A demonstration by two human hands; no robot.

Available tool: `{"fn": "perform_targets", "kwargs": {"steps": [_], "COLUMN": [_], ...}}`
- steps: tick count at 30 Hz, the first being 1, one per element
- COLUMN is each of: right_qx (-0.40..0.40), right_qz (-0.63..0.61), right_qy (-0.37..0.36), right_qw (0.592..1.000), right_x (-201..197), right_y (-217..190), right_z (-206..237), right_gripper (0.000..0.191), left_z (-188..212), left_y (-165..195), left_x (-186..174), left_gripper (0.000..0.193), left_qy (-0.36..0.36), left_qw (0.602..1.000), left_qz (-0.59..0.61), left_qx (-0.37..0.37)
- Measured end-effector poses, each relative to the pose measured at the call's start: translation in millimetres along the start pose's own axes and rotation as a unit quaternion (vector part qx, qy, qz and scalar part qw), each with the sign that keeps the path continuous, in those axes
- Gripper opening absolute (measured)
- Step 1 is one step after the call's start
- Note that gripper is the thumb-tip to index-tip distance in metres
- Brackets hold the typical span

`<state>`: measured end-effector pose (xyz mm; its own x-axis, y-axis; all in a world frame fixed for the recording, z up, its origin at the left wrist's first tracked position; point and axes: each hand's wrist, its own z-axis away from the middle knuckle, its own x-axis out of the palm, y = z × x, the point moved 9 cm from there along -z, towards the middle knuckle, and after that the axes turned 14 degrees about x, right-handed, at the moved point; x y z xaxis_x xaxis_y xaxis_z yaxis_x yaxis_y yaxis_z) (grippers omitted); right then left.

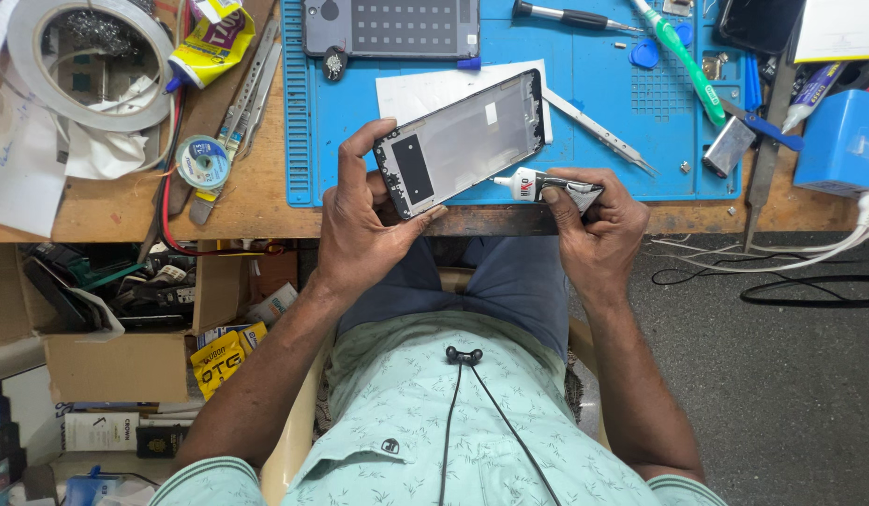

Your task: The person squeezes adhesive from a small tube and runs a bead of glue around the edge of a phone frame lying on a repair mat, rotating the frame as they work. They then cap the tube, peel the protective liner from a replacement screen, and begin aligning the screen onto the frame.

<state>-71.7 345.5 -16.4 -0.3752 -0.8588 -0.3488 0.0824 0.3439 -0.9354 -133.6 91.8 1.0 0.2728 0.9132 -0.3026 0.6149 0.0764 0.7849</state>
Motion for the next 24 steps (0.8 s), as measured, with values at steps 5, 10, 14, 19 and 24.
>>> {"fn": "perform_targets", "kwargs": {"steps": [5, 10, 14, 19, 24], "right_qx": [-0.018, -0.014, -0.019, 0.0, 0.012], "right_qz": [-0.015, -0.018, -0.006, -0.003, 0.031], "right_qy": [-0.008, -0.011, -0.01, -0.007, 0.009], "right_qw": [1.0, 1.0, 1.0, 1.0, 0.999], "right_x": [2.4, 3.5, 3.4, 2.6, 0.4], "right_y": [-2.8, -1.2, -2.0, 0.4, 1.7], "right_z": [-0.1, -0.8, -0.7, -2.0, -2.5], "right_gripper": [0.016, 0.016, 0.015, 0.016, 0.016], "left_z": [2.2, 2.1, 1.7, 1.7, 2.5], "left_y": [-2.0, -1.3, 1.3, 1.9, 1.9], "left_x": [-0.9, -0.4, -1.2, -1.4, -0.7], "left_gripper": [0.088, 0.088, 0.088, 0.088, 0.088], "left_qy": [0.001, 0.0, 0.0, 0.002, -0.001], "left_qw": [1.0, 1.0, 1.0, 1.0, 1.0], "left_qz": [-0.008, 0.001, 0.001, 0.014, 0.013], "left_qx": [-0.004, -0.003, 0.002, -0.003, 0.0]}}
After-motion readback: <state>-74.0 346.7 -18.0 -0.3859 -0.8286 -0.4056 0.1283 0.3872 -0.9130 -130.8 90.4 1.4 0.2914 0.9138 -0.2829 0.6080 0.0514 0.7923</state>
